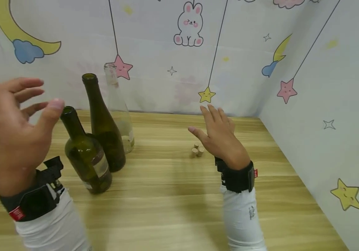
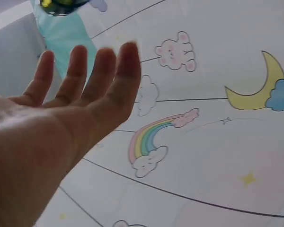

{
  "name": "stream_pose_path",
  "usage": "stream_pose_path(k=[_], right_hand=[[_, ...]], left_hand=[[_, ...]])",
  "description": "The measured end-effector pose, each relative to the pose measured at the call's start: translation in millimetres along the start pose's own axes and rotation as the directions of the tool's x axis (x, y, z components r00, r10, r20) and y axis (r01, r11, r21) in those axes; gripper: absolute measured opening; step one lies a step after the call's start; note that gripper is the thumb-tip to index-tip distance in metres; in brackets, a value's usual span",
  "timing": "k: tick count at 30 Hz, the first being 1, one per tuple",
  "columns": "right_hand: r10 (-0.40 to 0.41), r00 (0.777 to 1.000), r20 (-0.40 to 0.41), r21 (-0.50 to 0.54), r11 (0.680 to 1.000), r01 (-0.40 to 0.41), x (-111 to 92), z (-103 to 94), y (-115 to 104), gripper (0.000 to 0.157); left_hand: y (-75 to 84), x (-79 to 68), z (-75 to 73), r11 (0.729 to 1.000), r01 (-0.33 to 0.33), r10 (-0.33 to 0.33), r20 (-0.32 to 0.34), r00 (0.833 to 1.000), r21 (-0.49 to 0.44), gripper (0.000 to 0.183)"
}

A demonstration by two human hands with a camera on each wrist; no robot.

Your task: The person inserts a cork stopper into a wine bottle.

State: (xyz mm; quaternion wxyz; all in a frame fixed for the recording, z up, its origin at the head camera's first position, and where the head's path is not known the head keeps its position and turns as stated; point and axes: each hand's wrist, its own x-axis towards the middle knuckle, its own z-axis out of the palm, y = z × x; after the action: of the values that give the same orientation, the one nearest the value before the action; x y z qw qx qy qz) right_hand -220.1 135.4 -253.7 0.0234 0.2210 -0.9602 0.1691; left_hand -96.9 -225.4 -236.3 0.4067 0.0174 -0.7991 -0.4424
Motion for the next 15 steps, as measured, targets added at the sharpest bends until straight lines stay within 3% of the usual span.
stream_pose_path(k=[1, 3, 5, 7, 15], right_hand=[[0.002, 1.0, -0.004, -0.003, 1.0, -0.002, -1.1, -1.1, 2.1, 0.077], [0.004, 1.0, -0.009, -0.002, 1.0, -0.004, -2.7, -2.5, 5.3, 0.077], [0.005, 1.0, -0.01, 0.005, 1.0, -0.005, -3.8, -3.3, 6.8, 0.077], [0.008, 1.0, -0.008, 0.013, 1.0, -0.008, -4.5, -3.8, 7.2, 0.077], [0.006, 1.0, 0.014, 0.004, 1.0, -0.006, -3.2, -4.9, 6.4, 0.075]], left_hand=[[-4.8, 1.7, 1.3, 0.998, 0.064, -0.063, 0.096, 0.993, -0.01, 0.055], [-14.7, 5.4, 1.5, 0.985, 0.171, -0.165, 0.29, 0.943, 0.005, 0.061], [-24.2, 9.1, 0.5, 0.978, 0.204, -0.203, 0.433, 0.878, 0.046, 0.061], [-31.9, 12.0, -0.5, 0.979, 0.195, -0.2, 0.499, 0.843, 0.064, 0.056], [-45.4, 12.5, -4.6, 0.986, 0.138, -0.165, 0.54, 0.826, 0.092, 0.032]])
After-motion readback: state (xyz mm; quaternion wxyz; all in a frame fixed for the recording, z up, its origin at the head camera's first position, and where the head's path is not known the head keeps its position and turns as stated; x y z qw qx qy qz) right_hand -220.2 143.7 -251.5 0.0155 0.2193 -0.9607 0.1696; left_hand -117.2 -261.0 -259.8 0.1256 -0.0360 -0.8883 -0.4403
